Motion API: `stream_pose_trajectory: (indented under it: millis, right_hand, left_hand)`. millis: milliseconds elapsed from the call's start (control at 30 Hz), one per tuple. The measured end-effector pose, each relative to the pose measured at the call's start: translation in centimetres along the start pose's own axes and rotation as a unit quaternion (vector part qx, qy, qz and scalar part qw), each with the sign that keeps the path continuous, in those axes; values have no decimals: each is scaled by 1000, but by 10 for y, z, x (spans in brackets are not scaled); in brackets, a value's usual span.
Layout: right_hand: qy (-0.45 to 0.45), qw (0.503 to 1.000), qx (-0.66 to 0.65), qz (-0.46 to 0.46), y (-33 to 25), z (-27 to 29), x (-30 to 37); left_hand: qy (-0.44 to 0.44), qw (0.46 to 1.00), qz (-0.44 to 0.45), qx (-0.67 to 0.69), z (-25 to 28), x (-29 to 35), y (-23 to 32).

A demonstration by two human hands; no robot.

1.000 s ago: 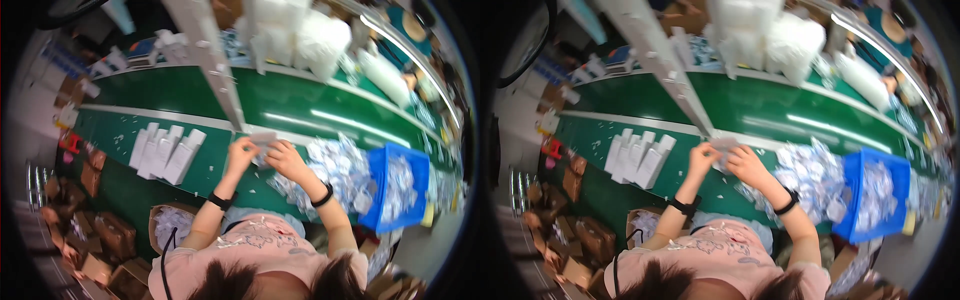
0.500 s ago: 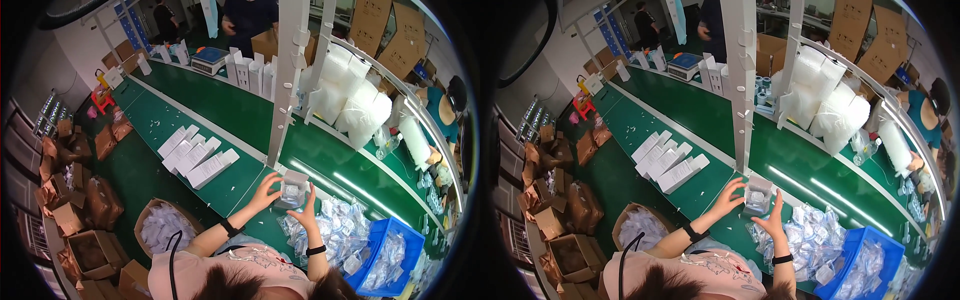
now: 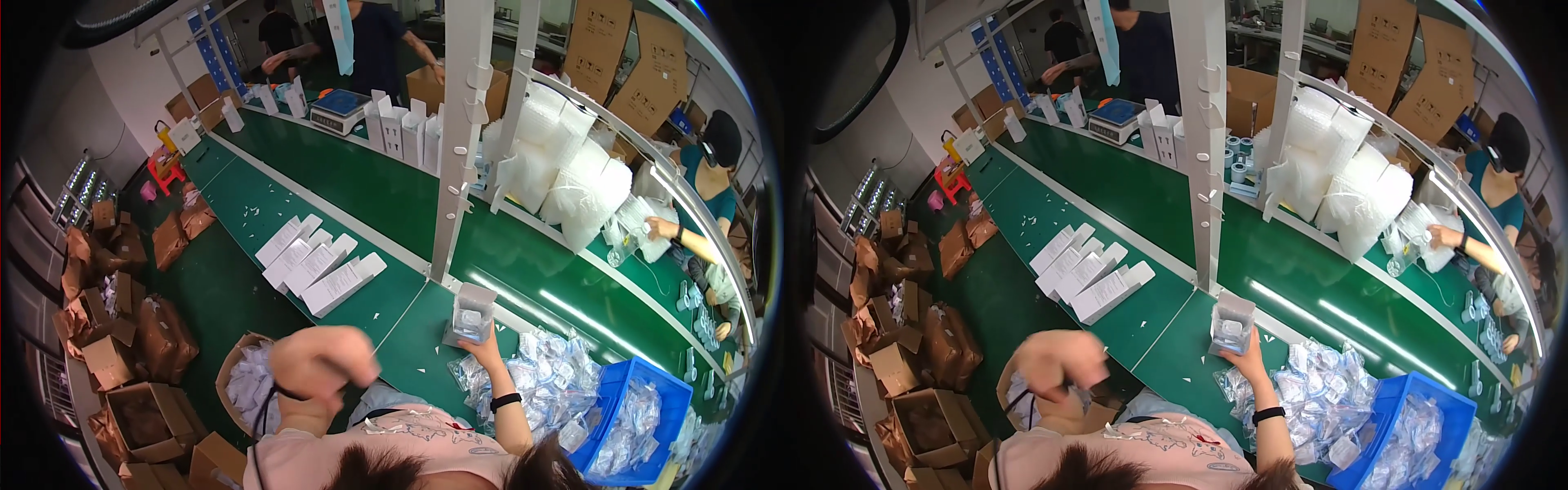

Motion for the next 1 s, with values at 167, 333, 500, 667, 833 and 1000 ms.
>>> stream_pose_trajectory:
  millis: [167, 333, 500, 667, 833, 1000]
  right_hand:
    - [-18, 1000, -15, 11, -2, -3, -2]
    - [-36, 999, -35, -14, 22, 1, -9]
    - [-68, 993, -79, -60, 31, -2, -11]
    - [-47, 996, -65, -43, 22, -5, -13]
    - [-58, 994, -88, -40, 28, 0, -17]
    - [-24, 995, -94, -6, 31, -3, -10]
  left_hand:
    - [-172, 861, -478, -15, -31, -60, 107]
    - [-290, 812, -429, -267, -50, -40, 166]
    - [-248, 815, -378, -363, -81, -64, 204]
    - [-225, 815, -367, -387, -118, -14, 246]
    - [-226, 816, -375, -377, -119, -20, 272]
    - [-228, 798, -413, -375, -118, -26, 278]
Point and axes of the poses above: each hand's wrist, its own x-axis away from the middle knuckle, its own z-axis out of the back of the hand, y = z × x, the point moved 2 cm from there along -x, towards the middle knuckle, and after that the axes turned 15 degrees about -z, right-handed, at the moved point
